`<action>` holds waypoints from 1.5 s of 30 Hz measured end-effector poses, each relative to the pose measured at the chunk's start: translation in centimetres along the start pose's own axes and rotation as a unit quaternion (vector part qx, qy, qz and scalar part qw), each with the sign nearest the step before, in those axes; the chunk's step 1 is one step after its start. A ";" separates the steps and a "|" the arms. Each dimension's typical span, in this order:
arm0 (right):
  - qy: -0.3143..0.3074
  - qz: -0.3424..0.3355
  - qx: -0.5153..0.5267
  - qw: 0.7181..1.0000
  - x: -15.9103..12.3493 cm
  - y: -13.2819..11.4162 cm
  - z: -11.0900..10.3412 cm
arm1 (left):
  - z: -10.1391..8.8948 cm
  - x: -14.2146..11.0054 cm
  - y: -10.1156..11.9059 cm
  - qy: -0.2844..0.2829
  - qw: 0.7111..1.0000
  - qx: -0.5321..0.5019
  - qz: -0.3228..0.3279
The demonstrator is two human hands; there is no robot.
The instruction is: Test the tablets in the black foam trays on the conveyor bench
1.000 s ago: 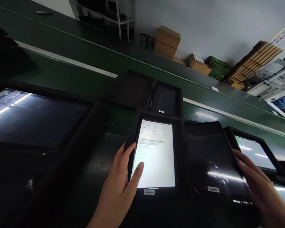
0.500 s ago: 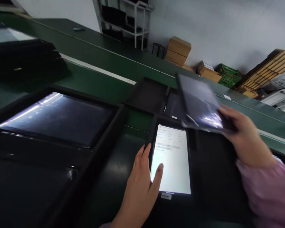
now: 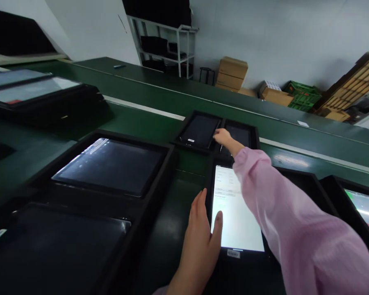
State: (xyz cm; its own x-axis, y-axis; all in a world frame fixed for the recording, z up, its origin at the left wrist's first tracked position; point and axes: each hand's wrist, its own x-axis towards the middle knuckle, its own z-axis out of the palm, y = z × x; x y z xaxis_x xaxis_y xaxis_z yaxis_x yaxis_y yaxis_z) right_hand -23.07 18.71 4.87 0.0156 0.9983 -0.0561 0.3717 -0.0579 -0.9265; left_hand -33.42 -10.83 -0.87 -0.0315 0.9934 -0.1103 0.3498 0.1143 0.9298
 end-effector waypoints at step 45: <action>-0.076 -0.318 -0.320 0.889 -30.4 8.7 -9.5 | -2.1 2.4 2.9 0.254 0.822 -0.457 -0.227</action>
State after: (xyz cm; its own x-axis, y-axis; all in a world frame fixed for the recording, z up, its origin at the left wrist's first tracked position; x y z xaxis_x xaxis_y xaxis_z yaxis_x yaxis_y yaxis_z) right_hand -11.52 -12.08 2.06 -0.4940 0.8125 0.3096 0.7129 0.5823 -0.3908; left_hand -34.45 -8.13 2.31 -0.4325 0.6958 -0.5734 -0.6484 0.2019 0.7341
